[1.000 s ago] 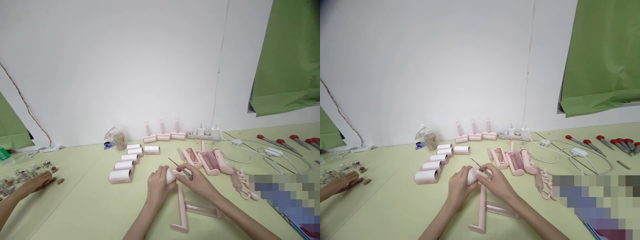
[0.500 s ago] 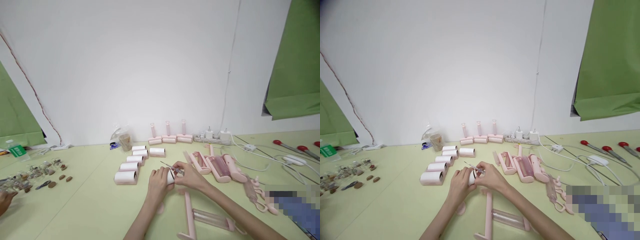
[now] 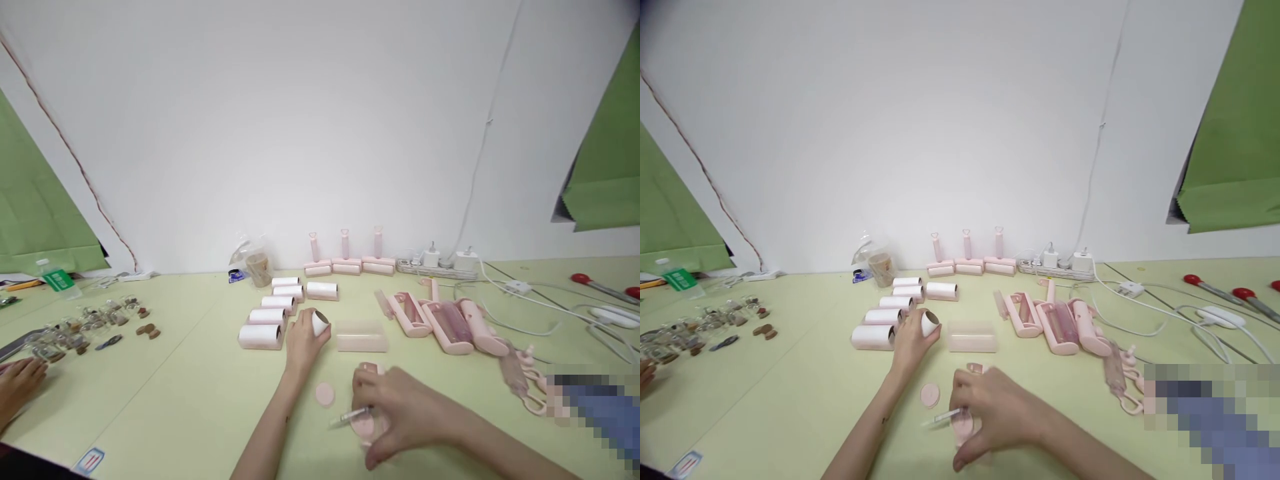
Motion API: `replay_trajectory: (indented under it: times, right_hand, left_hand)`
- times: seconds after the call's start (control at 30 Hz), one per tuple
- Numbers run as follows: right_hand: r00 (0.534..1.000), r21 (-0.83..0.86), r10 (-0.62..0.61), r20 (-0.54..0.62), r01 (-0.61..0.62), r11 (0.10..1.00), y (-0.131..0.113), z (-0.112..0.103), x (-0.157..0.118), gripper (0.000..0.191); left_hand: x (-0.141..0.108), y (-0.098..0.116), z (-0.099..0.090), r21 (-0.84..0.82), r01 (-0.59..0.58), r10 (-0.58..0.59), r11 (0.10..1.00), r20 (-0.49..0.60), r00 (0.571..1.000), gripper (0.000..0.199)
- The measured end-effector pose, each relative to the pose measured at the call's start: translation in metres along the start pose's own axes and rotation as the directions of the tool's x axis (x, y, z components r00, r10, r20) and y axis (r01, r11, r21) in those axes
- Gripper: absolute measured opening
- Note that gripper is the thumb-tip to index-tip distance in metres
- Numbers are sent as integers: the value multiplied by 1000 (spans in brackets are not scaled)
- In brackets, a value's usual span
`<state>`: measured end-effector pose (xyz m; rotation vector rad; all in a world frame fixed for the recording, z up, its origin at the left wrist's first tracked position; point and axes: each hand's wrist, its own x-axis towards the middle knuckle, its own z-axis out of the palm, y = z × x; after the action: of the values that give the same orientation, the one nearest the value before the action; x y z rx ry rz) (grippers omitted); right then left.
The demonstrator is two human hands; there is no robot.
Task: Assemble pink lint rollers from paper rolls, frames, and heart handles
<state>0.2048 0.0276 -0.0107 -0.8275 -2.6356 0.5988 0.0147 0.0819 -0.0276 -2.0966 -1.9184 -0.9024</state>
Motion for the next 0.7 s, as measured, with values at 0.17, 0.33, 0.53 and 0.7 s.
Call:
replay_trajectory:
  times: [0.17, 0.33, 0.53, 0.7]
  right_hand:
    - [993, -84, 59, 98, -51, 995, -9, 9, -2, 16]
    - [987, -180, 146, 64, -133, 975, -2, 1, 15, 21]
    - [992, -302, 94, 80, -66, 951, -3, 3, 32, 20]
    - [999, -222, 31, 21, -26, 975, -20, 16, 44, 23]
  left_hand:
    - [3, -5, -1, -9, 62, -62, 998, -10, 998, 23]
    - [3, -7, -1, -43, 78, -78, 996, -9, 997, 22]
    - [7, -17, 0, -123, 132, -136, 984, -20, 991, 31]
    - [7, -22, -3, -211, 186, -196, 960, -26, 980, 34]
